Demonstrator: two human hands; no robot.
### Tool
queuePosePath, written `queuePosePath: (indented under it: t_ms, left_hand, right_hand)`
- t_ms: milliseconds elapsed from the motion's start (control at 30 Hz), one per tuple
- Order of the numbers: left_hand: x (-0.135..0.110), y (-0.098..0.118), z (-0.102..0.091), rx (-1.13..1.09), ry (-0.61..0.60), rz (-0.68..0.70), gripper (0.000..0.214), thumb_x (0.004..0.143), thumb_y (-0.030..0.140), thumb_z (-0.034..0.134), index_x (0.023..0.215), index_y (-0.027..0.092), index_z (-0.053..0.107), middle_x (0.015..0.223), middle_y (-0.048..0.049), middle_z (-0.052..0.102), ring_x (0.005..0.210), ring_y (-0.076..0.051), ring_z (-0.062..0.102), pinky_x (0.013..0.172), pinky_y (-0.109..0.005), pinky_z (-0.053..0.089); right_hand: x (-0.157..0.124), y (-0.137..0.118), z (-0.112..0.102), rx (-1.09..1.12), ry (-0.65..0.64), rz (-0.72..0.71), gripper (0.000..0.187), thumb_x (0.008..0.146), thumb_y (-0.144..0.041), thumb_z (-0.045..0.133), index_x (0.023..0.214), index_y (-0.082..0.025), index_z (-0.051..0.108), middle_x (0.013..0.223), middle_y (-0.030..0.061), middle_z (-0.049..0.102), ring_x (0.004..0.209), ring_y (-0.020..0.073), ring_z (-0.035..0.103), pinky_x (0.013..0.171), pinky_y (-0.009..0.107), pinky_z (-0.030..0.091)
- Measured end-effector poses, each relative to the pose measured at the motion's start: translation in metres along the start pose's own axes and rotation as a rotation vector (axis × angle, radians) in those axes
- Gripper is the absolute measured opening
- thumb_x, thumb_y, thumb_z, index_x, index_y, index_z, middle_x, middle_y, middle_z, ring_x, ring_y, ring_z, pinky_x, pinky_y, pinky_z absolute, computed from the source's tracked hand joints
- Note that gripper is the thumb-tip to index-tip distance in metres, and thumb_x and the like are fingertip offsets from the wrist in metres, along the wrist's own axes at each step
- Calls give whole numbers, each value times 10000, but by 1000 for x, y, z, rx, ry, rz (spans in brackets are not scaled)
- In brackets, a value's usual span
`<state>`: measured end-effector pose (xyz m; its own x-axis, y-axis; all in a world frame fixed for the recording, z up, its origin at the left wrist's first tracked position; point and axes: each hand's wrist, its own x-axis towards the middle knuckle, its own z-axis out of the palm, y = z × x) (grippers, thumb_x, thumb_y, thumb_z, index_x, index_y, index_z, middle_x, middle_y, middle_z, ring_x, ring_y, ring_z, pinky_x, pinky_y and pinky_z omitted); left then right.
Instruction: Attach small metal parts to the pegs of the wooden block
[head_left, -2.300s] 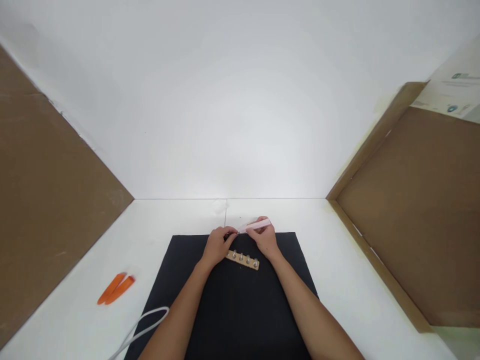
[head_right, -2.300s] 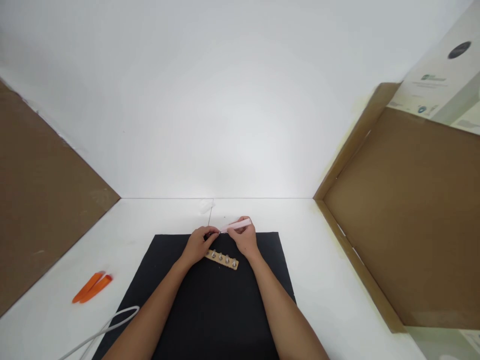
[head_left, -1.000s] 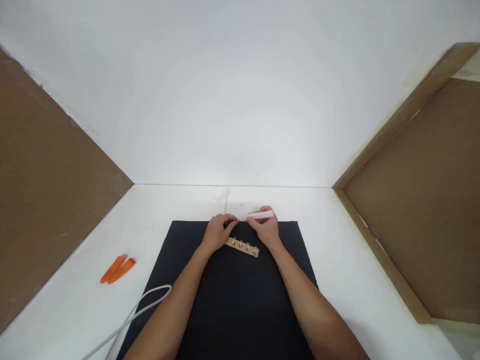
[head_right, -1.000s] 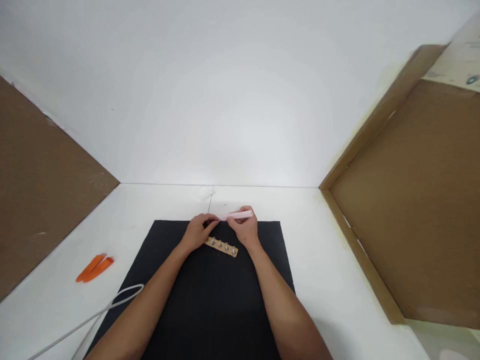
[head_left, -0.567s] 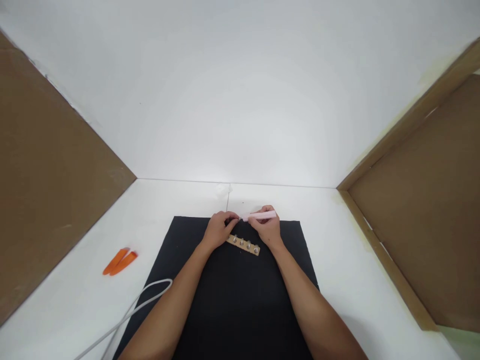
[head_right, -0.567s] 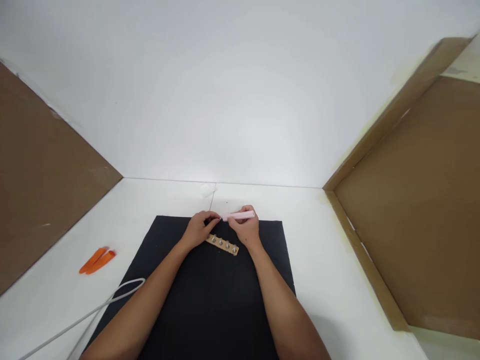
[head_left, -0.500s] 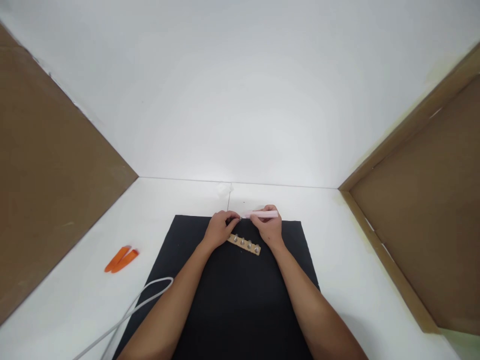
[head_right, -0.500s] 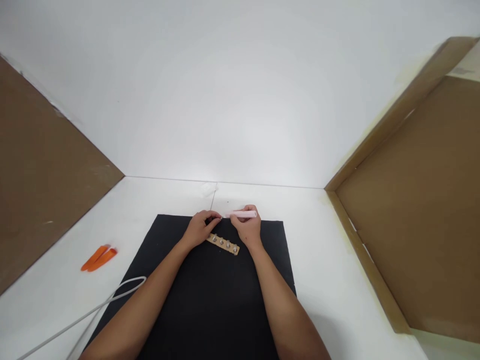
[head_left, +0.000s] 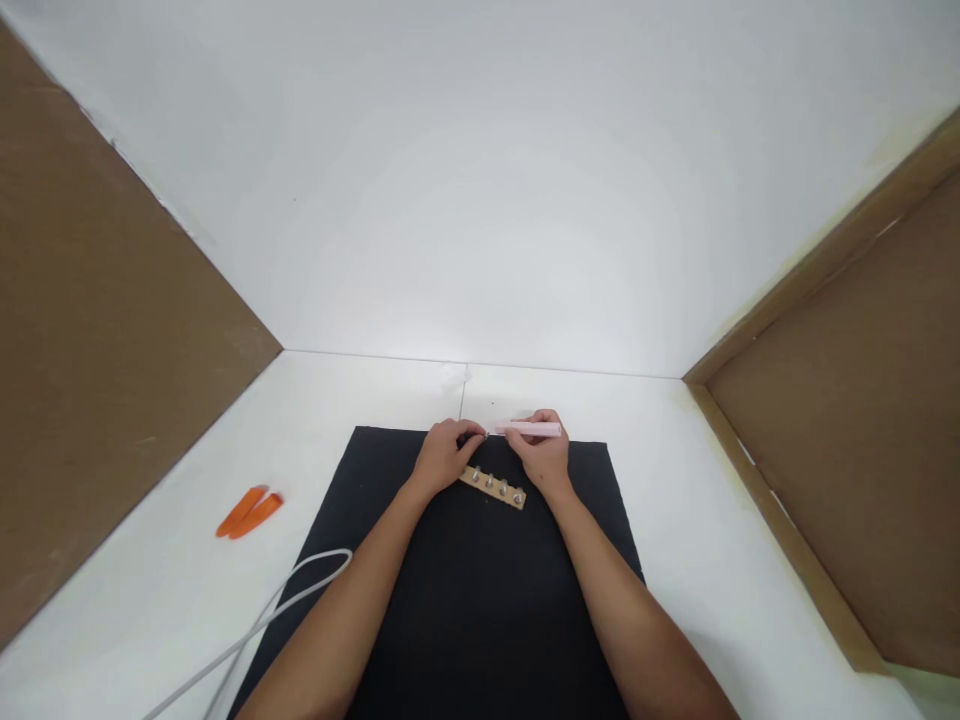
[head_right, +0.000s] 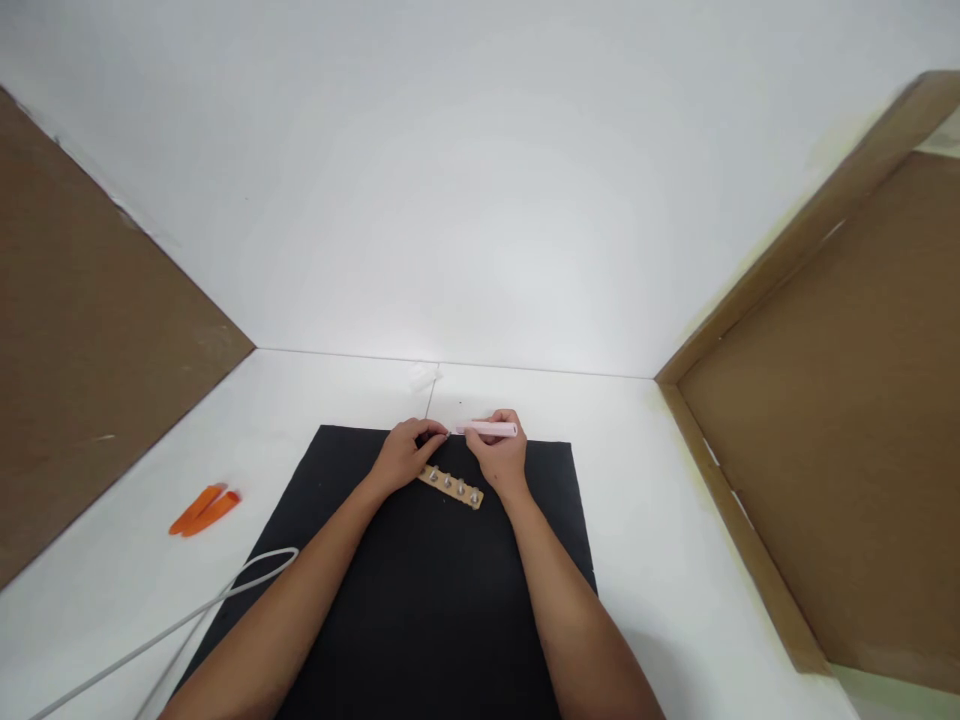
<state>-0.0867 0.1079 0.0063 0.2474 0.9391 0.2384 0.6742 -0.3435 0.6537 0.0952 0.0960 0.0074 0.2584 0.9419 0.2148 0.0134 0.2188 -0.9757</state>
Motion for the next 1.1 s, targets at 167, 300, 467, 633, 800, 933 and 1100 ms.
queuePosePath:
  t_ms: [167,300,467,633,800,933,1100]
  left_hand:
    - [1,-1,1,6,3,-3,148,880,305,578,910,251,712,786,-3,683,770,-178,584,747,-311,427]
    - [1,-1,1,11,2,0,151,882,298,572,915,251,712,787,-2,685,768,-177,580,744,-310,424]
    - [1,-1,1,13,-5,0,154,878,304,573,910,243,710,781,-6,682,761,-176,579,742,-308,431]
    - [1,1,0,13,-7,-12,165,882,314,562,910,241,707,787,-10,681,765,-177,583,748,-310,434]
    - [2,1,0,12,-10,-30,157,878,307,569,908,242,709,785,-6,679,761,-176,586,739,-306,435]
    - [3,2,0,2,-1,-22,147,880,290,566,900,237,701,786,-3,686,744,-176,589,724,-302,436]
    - [3,1,-2,-21,-2,0,143,880,274,552,879,241,691,800,-1,691,747,-174,594,718,-295,429]
  right_hand:
    - [0,0,0,-31,-14,-7,332,643,-227,732,792,-241,436,615,-68,595,481,105,468,482,223,392]
    - [-2,0,-1,28,-136,17,362,635,-251,734,799,-249,411,632,-53,625,496,122,506,484,236,412]
    - [0,-1,0,-22,-16,-5,334,640,-267,723,805,-244,433,596,-77,572,473,109,472,464,227,391]
    - [0,-2,0,-34,-8,-1,312,645,-235,697,772,-244,412,624,-65,605,489,109,483,490,231,403]
    - [1,-3,-1,5,-122,40,330,623,-222,697,759,-248,397,633,-54,624,516,132,535,508,247,425]
    - [4,-2,-1,65,-157,73,349,622,-210,707,784,-248,401,669,-42,660,546,147,581,546,264,457]
    - [8,2,1,73,-61,81,340,632,-191,699,773,-246,394,607,-67,617,512,137,560,518,249,432]
